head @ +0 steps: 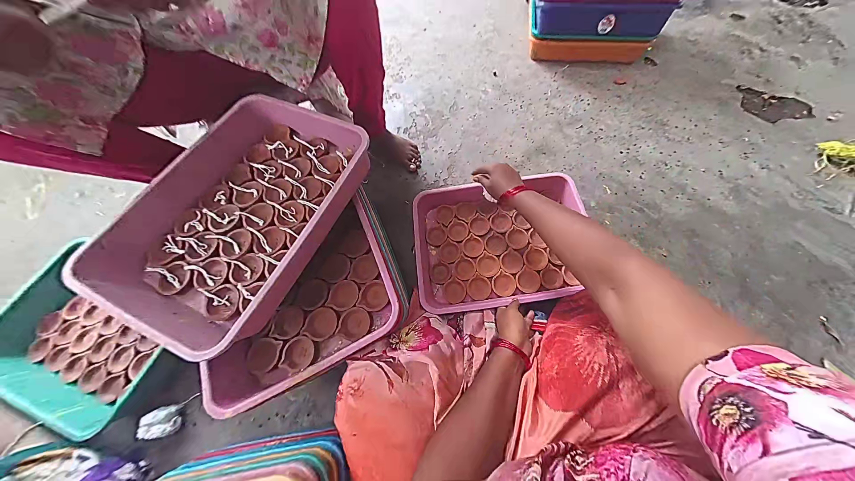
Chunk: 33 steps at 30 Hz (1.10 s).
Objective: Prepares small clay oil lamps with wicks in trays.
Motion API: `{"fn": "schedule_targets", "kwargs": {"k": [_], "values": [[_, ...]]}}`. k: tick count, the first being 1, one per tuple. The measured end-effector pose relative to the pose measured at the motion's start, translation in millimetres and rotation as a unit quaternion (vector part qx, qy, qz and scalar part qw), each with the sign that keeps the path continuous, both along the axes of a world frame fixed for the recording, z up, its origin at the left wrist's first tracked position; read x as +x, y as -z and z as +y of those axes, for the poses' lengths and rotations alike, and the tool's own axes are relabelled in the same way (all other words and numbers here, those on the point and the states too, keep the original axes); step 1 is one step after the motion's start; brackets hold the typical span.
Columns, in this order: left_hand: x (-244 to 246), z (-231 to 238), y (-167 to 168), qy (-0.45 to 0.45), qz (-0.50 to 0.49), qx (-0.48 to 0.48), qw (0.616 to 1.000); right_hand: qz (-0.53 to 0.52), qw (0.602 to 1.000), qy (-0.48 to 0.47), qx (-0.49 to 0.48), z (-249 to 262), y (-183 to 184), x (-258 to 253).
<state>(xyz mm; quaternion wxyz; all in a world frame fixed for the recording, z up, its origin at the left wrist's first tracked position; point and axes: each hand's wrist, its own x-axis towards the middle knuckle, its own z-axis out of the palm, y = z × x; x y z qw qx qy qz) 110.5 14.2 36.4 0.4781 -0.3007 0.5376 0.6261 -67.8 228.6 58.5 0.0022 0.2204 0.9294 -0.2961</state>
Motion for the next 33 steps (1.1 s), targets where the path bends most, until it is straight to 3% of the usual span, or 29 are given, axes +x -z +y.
{"fn": "schedule_targets", "kwargs": {"k": [2, 5, 6, 8, 11, 16, 19, 22, 24, 28, 33], "values": [[2.7, -8.3, -19.6, 0.031, -0.009, 0.023, 0.999, 0.114, 0.966, 0.107, -0.204, -14.0, -28.5, 46.7], [13.6, -27.6, -54.8, 0.091, 0.056, 0.072, 0.992, 0.147, 0.858, 0.151, -0.469, -32.9, -50.8, 127.4], [15.8, -34.2, -64.7, 0.109, 0.102, 0.088, 0.985, 0.155, 0.824, 0.15, -0.524, -43.4, -59.2, 151.7], [15.4, -44.6, -78.4, 0.115, 0.202, 0.125, 0.964, 0.152, 0.805, 0.098, -0.565, -64.9, -77.4, 192.8], [13.3, -56.2, -88.8, 0.074, 0.288, 0.184, 0.937, 0.124, 0.841, 0.053, -0.524, -98.8, -105.2, 225.3], [5.2, -76.5, -74.5, 0.02, 0.311, 0.294, 0.904, 0.108, 0.928, -0.044, -0.354, -133.1, -134.1, 219.1], [-11.8, -90.7, -66.8, 0.018, 0.339, 0.345, 0.875, 0.088, 0.951, -0.06, -0.29, -149.6, -136.5, 200.7], [-31.2, -103.3, -64.0, 0.042, 0.399, 0.332, 0.854, 0.075, 0.963, -0.065, -0.251, -166.2, -128.1, 185.7], [-34.9, -109.4, -65.5, 0.027, 0.385, 0.32, 0.865, 0.077, 0.965, -0.082, -0.236, -172.4, -124.5, 183.0], [-29.6, -102.0, -81.8, -0.07, 0.277, 0.297, 0.911, 0.085, 0.941, -0.124, -0.303, -164.4, -116.7, 190.6], [-22.4, -90.1, -71.3, -0.018, 0.262, 0.281, 0.923, 0.131, 0.939, -0.079, -0.308, -151.6, -85.4, 206.0]]}}
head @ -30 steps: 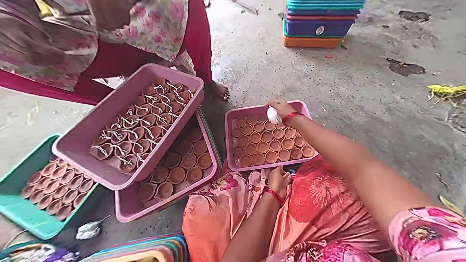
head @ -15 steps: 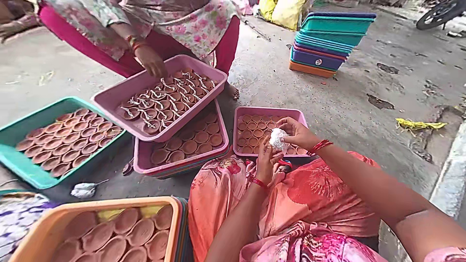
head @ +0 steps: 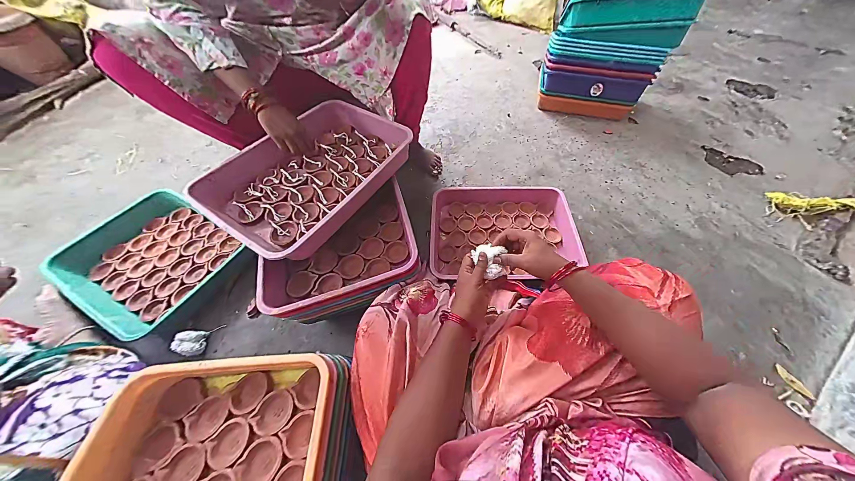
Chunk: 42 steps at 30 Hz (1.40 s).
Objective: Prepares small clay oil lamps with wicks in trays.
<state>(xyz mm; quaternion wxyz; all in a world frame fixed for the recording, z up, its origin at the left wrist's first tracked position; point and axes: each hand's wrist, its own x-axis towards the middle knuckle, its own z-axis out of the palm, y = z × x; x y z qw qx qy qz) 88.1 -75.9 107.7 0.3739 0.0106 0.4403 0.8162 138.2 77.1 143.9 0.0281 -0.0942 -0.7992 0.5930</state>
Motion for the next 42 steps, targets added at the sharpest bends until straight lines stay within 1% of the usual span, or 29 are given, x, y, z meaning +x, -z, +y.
{"fn": "schedule_targets", "kwargs": {"k": [4, 7, 9, 11, 13, 15, 17, 18, 20, 21, 23, 26, 28, 30, 33, 38, 42], "values": [[-1.9, 6.3, 15.3, 0.072, 0.05, -0.049, 0.995, 0.015, 0.999, -0.002, 0.034, 11.7, 17.1, 3.6], [-6.2, 10.7, 18.5, 0.141, 0.069, -0.06, 0.986, -0.001, 1.0, -0.006, 0.029, 22.6, 24.4, 3.6], [-8.9, 16.3, 14.5, 0.174, 0.057, -0.057, 0.981, -0.004, 1.0, 0.001, 0.02, 30.0, 27.7, 2.1], [-9.6, 25.1, 6.6, 0.186, 0.022, -0.055, 0.981, 0.0, 1.0, 0.013, 0.019, 35.2, 28.3, 1.3], [-7.8, 39.0, 2.7, 0.16, -0.035, -0.062, 0.985, 0.007, 0.999, 0.035, 0.009, 39.6, 28.7, 1.3], [-7.0, 51.1, 0.6, 0.103, -0.12, -0.046, 0.986, 0.033, 0.998, 0.054, -0.02, 45.0, 27.2, 0.7], [-10.1, 52.7, 8.4, 0.08, -0.189, 0.021, 0.978, 0.065, 0.995, 0.055, -0.045, 48.8, 25.5, 0.7], [-12.1, 51.5, 13.8, 0.081, -0.208, 0.061, 0.973, 0.089, 0.994, 0.05, -0.036, 50.8, 27.4, 0.3], [-15.1, 46.6, 23.4, 0.092, -0.225, 0.129, 0.961, 0.132, 0.991, 0.027, 0.025, 50.9, 32.1, 1.6], [-16.1, 44.6, 25.3, 0.096, -0.225, 0.145, 0.959, 0.156, 0.986, 0.017, 0.064, 48.9, 33.7, 1.9], [-17.2, 42.8, 23.3, 0.079, -0.213, 0.142, 0.963, 0.203, 0.971, 0.003, 0.126, 43.8, 33.3, 1.0], [-19.0, 43.6, 18.0, 0.04, -0.186, 0.085, 0.978, 0.251, 0.951, -0.013, 0.178, 39.3, 31.6, -0.1], [-20.0, 45.6, 15.3, 0.03, -0.166, 0.046, 0.984, 0.26, 0.947, -0.018, 0.188, 38.4, 33.7, -1.2], [-19.0, 47.5, 11.3, 0.029, -0.146, 0.019, 0.989, 0.246, 0.946, -0.019, 0.209, 37.6, 35.6, -0.8], [-15.7, 48.0, 8.6, 0.013, -0.122, 0.017, 0.992, 0.24, 0.939, -0.021, 0.246, 38.1, 39.9, -0.9], [-14.8, 45.2, 5.1, -0.036, -0.11, 0.031, 0.993, 0.236, 0.936, -0.039, 0.257, 41.4, 38.5, 0.6], [-14.9, 42.2, 5.6, -0.038, -0.087, 0.032, 0.995, 0.242, 0.941, 0.007, 0.235, 42.8, 30.4, 4.0]]}}
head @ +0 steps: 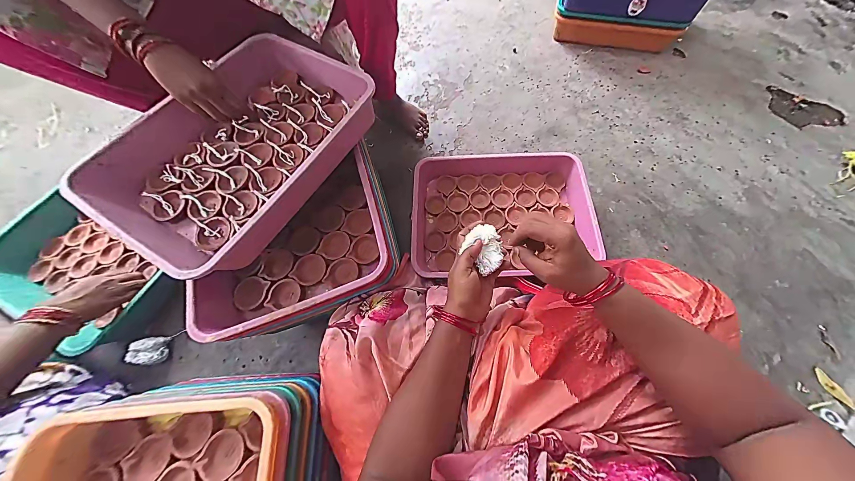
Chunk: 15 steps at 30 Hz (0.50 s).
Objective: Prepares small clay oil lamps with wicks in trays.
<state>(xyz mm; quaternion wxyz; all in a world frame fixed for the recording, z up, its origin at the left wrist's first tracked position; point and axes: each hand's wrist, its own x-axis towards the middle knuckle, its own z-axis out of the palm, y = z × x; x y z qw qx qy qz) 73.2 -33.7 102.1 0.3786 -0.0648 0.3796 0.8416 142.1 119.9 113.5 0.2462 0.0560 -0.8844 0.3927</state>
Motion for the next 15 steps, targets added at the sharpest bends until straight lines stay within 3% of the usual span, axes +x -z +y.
{"fn": "schedule_targets", "kwargs": {"k": [6, 12, 15], "values": [[3.1, -0.4, 4.8, 0.001, 0.031, 0.007, 0.999, 0.014, 1.0, 0.018, 0.001, -3.6, 0.4, 2.8], [6.2, 0.7, 12.4, -0.006, 0.109, 0.003, 0.994, -0.131, 0.982, 0.07, -0.113, -12.2, -6.0, 4.8], [7.0, 0.3, 13.7, 0.0, 0.116, 0.006, 0.993, -0.131, 0.98, 0.077, -0.128, -12.4, -5.7, 4.4]]}}
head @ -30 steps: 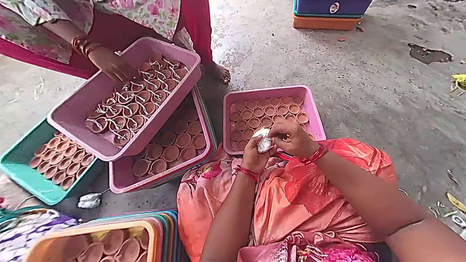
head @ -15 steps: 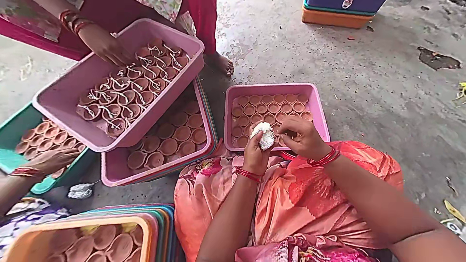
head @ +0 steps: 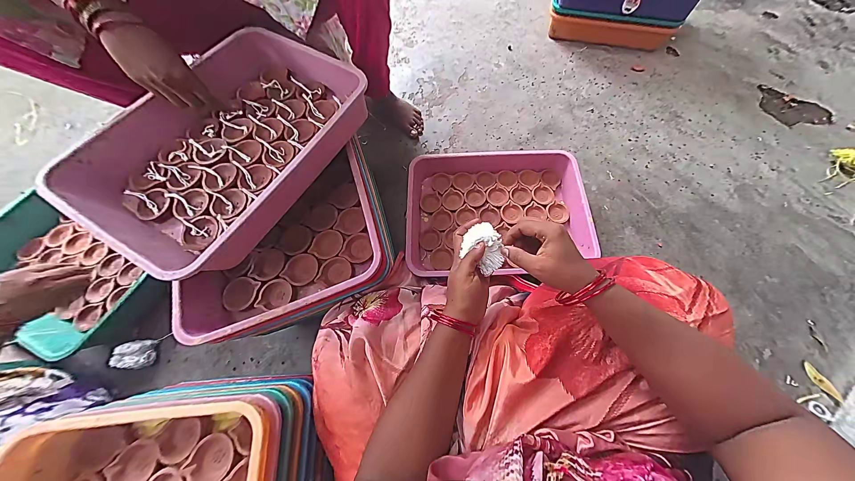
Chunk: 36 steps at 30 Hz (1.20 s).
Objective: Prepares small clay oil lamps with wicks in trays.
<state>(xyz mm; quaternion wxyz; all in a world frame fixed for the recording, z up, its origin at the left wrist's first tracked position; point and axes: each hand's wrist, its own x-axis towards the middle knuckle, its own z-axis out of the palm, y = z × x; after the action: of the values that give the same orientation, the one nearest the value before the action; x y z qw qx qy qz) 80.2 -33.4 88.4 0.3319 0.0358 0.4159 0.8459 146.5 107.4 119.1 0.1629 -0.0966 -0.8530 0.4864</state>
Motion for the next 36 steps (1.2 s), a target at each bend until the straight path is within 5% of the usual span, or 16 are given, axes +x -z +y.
{"fn": "schedule_targets", "kwargs": {"k": [8, 28, 36], "values": [[1.3, 0.4, -0.1, 0.006, 0.021, -0.017, 1.0, 0.163, 0.98, -0.009, 0.112, 3.1, 2.5, -0.5], [5.8, 4.5, 3.0, 0.009, 0.104, -0.069, 0.992, 0.202, 0.946, -0.019, 0.254, -1.3, 9.1, -5.2], [5.7, 3.5, -1.3, 0.014, 0.064, -0.069, 0.995, 0.149, 0.986, -0.005, 0.069, 2.2, 8.6, -4.3]]}}
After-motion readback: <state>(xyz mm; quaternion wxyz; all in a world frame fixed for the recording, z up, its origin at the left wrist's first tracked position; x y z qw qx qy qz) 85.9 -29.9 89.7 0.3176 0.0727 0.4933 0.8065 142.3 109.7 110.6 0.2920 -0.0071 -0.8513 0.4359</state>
